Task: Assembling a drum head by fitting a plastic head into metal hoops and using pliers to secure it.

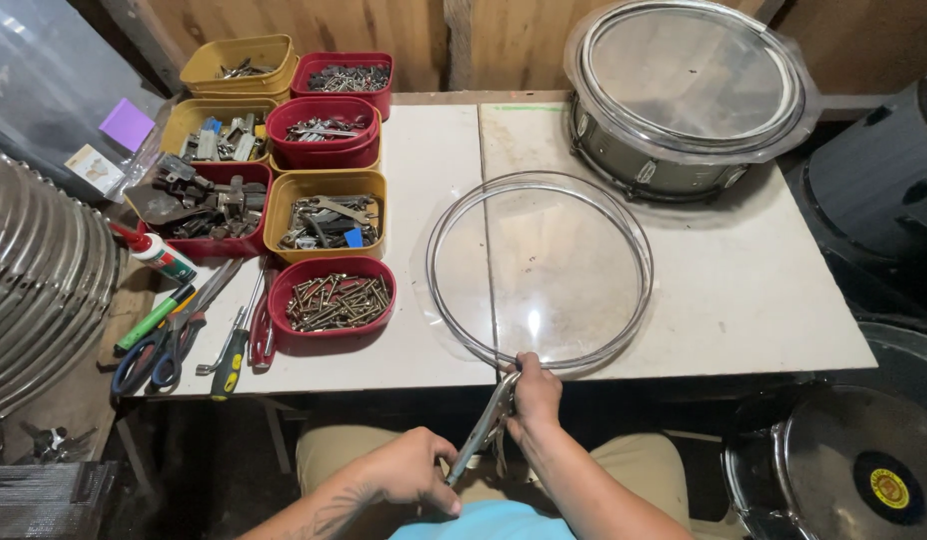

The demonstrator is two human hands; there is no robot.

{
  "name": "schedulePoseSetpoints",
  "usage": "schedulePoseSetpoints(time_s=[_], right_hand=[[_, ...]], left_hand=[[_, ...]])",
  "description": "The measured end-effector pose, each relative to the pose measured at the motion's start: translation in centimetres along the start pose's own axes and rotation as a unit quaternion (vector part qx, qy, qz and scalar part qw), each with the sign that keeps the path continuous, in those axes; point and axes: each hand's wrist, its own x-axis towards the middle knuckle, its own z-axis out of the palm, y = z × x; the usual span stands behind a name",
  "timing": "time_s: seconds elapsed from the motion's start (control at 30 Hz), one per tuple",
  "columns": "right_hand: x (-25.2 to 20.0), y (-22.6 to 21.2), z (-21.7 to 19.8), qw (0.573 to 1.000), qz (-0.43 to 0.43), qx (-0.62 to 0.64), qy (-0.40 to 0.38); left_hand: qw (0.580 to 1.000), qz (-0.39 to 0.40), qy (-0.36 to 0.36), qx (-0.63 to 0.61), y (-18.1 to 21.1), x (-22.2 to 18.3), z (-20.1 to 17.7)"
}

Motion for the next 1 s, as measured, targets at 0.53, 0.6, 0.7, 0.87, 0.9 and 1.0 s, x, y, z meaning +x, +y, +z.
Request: schedulePoseSetpoints(time_s=[0.53,0.6,0.7,0.87,0.9,1.0], right_hand=[[-0.1,0.4,0.1,0.999,-0.038,-0.026,0.005],[1.1,1.0,-0.4,0.999,-0.038,-0.009,-0.012],[1.7,1.1,-0.3,0.999,-0.026,0.021,-0.033],[1.5,0.8,-0.7,0.996,0.004,-0.018,-0.092],[1.7,0.9,-0.7,0.996,-0.006,-0.031,-0.089],[1.1,0.5,-0.6,0.996,0.002,-0.032,-0.079]], left_hand=[[0.978,0.0,0.084,0.191,1.7,4.1,1.9],[0.987,0.033,0.046,0.152,0.4,5.9,1.7],[0.992,0.086,-0.042,-0.083,-1.9,7.1,-0.3],[0.927,0.168,-0.143,-0.305,0.1,1.8,-3.4],[0.887,0.201,-0.157,-0.385,0.6,0.9,-3.8],[0.812,0.294,-0.196,-0.465,2.4,-0.1,-4.9]])
